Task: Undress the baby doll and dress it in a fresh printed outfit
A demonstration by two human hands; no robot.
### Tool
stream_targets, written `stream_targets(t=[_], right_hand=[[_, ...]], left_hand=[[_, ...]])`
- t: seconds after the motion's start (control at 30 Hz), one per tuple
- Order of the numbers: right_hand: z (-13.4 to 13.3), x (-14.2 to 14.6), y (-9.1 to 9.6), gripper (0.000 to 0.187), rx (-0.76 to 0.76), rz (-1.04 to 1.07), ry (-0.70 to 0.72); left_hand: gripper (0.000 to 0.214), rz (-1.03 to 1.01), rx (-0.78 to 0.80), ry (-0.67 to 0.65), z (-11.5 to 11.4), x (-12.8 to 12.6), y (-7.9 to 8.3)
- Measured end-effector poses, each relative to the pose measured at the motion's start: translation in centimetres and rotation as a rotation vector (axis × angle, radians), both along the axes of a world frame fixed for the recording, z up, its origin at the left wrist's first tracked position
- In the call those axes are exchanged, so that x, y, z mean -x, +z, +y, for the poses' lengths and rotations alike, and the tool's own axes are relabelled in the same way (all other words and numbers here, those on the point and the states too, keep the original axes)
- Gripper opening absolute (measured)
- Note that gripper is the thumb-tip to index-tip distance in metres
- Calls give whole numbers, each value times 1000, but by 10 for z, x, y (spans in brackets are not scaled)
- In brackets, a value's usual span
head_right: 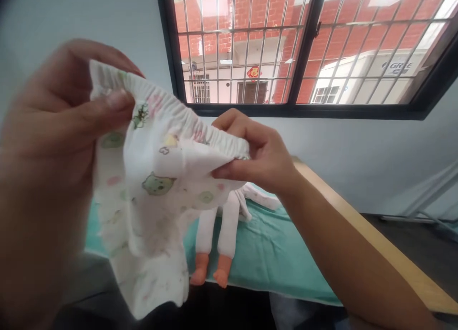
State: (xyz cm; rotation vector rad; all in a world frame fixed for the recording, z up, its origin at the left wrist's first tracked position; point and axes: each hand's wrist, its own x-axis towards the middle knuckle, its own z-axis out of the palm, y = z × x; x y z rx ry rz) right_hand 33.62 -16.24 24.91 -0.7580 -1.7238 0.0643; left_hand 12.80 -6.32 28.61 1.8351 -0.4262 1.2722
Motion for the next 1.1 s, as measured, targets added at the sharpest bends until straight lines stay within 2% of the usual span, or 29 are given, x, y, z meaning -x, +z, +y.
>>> stream_targets(t=[0.1,0.2,0.27,0.33,0.43,0.5,0.57,0.67,0.77,0.87,0.97,1.03,1.1], right_hand=[[-14,22,-2,38,-73,137,57],[-18,49,-21,41,-61,394,138],[-16,66,-43,45,71,538,146],[-13,81,-69,45,260,665,110],[-15,88,-112,38,472,870,93],[-24,83,-141,36,614,912,139],[-39,72,-167,36,778,831,200],[-62,53,-189,39,919,531,296],[-69,38,-184,33,883,191,321],[-61,27,-161,34,816,-48,273],[-45,15,-130,43,769,-317,234],[-33,5,-109,44,718,-539,124],[-22,-7,-88,40,658,-748,-51]], left_hand=[[14,-4,37,73,-20,22,1],[10,-12,168,35,-32,31,-18],[8,47,308,-66,-32,29,-45],[12,84,511,-185,-29,24,-82],[20,166,868,-194,-22,18,-143],[23,263,972,-162,-21,25,-179],[26,426,967,-166,-23,39,-206],[31,782,757,-240,-29,60,-225],[30,1066,322,-196,-29,66,-219],[30,1130,-194,-101,-20,56,-198],[38,1057,-652,56,-1,43,-171],[44,988,-862,241,18,35,-151],[46,936,-1012,399,41,27,-131]])
